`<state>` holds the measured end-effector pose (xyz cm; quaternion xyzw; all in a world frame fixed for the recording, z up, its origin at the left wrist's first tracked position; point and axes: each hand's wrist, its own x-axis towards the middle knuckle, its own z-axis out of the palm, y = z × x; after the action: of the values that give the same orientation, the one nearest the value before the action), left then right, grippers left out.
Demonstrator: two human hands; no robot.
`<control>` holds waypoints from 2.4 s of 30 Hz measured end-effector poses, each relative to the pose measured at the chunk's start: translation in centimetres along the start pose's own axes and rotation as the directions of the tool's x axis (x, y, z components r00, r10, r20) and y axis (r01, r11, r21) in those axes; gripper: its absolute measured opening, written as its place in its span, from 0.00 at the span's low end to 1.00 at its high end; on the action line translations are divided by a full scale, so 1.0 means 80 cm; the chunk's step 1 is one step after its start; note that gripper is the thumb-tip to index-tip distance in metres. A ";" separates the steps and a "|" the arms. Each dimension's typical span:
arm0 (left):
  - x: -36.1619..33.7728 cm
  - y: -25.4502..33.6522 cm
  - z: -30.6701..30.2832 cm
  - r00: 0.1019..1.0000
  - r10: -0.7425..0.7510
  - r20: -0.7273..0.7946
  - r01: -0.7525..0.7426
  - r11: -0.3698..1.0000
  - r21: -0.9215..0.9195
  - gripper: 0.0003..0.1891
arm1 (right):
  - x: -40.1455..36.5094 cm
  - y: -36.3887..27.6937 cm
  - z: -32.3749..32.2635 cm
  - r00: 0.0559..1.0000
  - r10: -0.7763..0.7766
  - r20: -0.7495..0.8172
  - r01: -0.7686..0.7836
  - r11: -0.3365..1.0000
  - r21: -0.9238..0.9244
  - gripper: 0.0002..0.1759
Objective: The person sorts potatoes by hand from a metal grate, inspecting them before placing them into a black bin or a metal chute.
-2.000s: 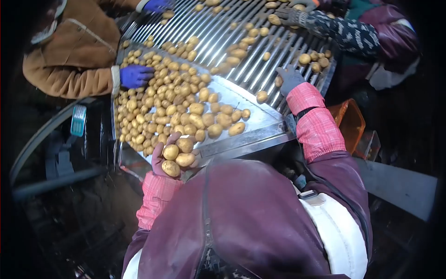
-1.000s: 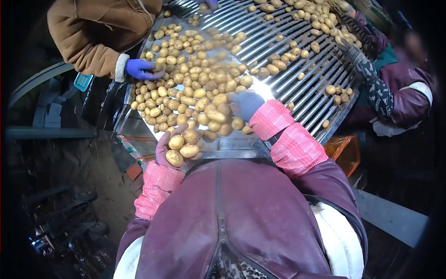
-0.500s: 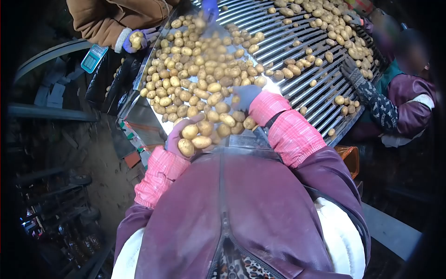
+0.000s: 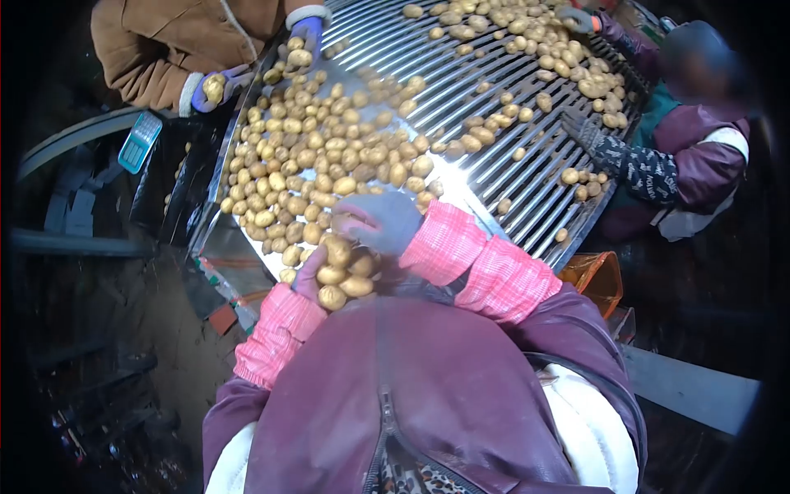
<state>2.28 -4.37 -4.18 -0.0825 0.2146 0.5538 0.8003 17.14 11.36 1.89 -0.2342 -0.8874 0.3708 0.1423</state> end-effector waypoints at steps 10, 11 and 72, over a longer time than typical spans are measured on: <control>-0.001 0.015 0.012 0.998 0.061 -0.011 -0.061 0.998 0.018 0.33 | -0.029 0.117 0.002 0.923 0.242 -0.300 -0.380 0.700 -0.605 0.35; 0.003 0.018 0.010 0.998 0.061 0.011 -0.062 0.998 0.035 0.33 | -0.030 0.102 -0.010 0.956 0.267 -0.121 -0.284 0.742 -0.607 0.32; 0.042 0.022 0.057 0.997 -0.018 -0.071 0.032 0.979 0.200 0.37 | -0.093 0.219 -0.239 0.513 0.694 -0.505 0.419 0.312 0.853 0.30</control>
<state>2.79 0.85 -1.40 -0.0227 0.2957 0.5160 0.8036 37.06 29.52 1.68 -0.3429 -0.2702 0.6554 0.6163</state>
